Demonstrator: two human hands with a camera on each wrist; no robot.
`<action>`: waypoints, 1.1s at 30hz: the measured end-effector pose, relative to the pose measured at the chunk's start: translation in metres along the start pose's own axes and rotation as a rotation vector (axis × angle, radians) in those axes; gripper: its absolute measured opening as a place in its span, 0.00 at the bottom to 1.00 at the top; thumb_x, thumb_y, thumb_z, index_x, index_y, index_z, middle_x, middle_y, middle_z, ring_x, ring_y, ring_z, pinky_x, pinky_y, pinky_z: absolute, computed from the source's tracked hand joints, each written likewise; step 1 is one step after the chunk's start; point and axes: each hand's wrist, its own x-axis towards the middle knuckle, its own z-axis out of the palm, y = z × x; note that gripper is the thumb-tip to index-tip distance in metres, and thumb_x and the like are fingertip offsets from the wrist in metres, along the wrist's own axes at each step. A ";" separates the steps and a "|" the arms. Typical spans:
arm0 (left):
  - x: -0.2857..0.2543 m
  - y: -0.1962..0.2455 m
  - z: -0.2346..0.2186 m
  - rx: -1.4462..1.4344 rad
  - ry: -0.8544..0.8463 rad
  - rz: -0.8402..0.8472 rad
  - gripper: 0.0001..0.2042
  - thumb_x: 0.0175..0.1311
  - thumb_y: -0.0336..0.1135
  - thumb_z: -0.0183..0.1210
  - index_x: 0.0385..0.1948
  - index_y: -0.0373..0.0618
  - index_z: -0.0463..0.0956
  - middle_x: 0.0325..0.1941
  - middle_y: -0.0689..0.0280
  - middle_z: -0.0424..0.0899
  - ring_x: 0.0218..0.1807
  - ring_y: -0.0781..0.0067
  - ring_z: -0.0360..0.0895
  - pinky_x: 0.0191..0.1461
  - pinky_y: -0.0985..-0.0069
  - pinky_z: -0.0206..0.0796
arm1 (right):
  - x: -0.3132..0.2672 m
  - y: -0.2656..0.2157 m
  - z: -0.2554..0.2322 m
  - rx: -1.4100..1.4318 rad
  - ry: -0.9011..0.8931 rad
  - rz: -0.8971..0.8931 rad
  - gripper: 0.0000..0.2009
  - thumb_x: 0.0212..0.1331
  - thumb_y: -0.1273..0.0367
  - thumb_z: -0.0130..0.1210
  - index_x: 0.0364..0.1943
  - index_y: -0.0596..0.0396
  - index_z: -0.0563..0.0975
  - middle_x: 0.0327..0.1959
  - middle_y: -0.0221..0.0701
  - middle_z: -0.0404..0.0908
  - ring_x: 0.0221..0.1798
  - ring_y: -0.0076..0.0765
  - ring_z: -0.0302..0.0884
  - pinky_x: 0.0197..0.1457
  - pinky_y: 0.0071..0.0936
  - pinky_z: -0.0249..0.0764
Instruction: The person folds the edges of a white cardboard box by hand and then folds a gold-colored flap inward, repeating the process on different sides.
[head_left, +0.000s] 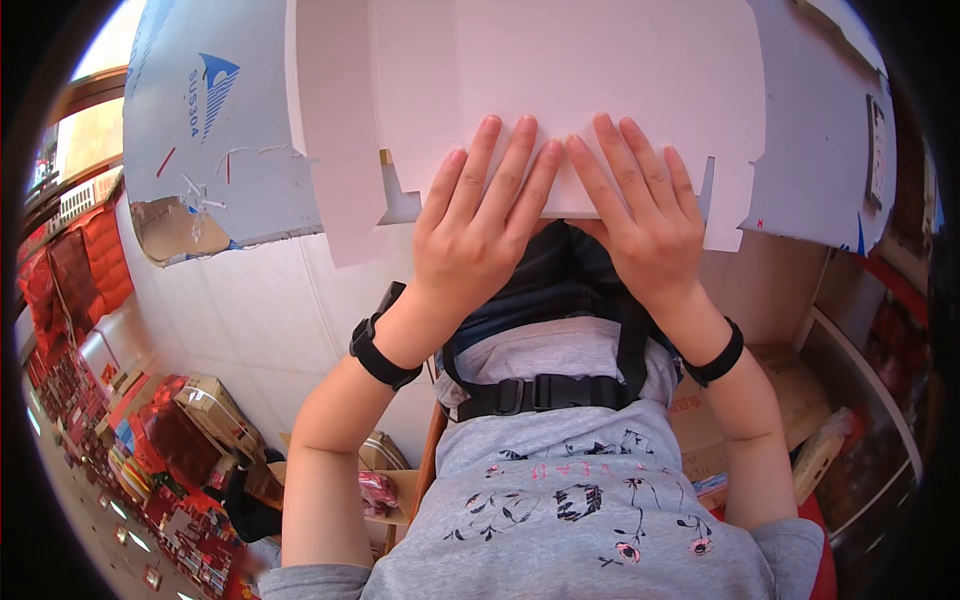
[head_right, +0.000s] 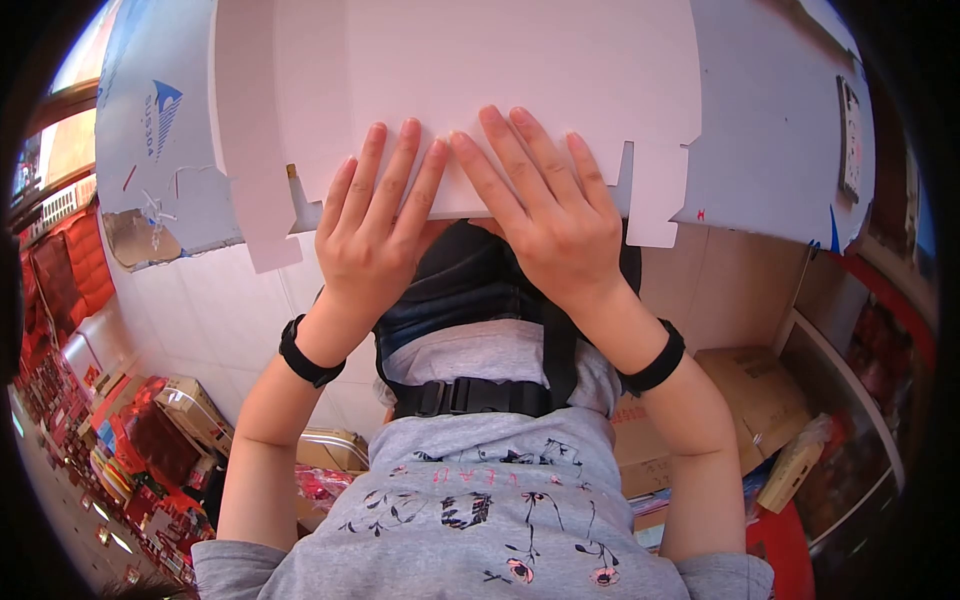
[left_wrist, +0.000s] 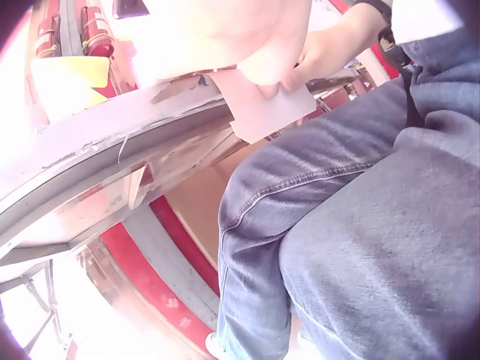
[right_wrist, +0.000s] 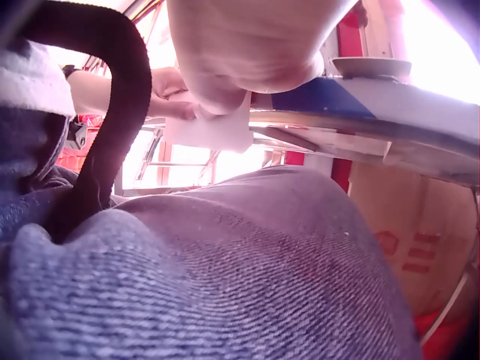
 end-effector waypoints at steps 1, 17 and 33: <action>0.000 -0.001 -0.001 0.000 0.003 0.008 0.26 0.58 0.54 0.56 0.58 0.56 0.75 0.62 0.66 0.76 0.66 0.63 0.71 0.66 0.68 0.60 | 0.001 0.000 -0.001 0.000 0.002 0.000 0.25 0.58 0.50 0.49 0.61 0.36 0.74 0.63 0.24 0.74 0.65 0.29 0.69 0.66 0.35 0.62; 0.016 -0.011 -0.028 -0.119 -0.041 0.093 0.24 0.54 0.48 0.61 0.53 0.49 0.77 0.57 0.63 0.79 0.58 0.60 0.76 0.56 0.68 0.70 | 0.013 0.009 -0.028 0.148 -0.056 -0.100 0.24 0.53 0.54 0.55 0.55 0.45 0.77 0.56 0.30 0.78 0.59 0.37 0.75 0.59 0.35 0.71; 0.028 -0.017 -0.050 -0.140 -0.159 0.178 0.23 0.55 0.49 0.61 0.50 0.47 0.78 0.52 0.66 0.82 0.53 0.65 0.78 0.62 0.62 0.65 | 0.022 0.018 -0.046 0.252 -0.118 -0.186 0.23 0.50 0.57 0.59 0.51 0.50 0.79 0.52 0.33 0.81 0.53 0.39 0.79 0.53 0.32 0.76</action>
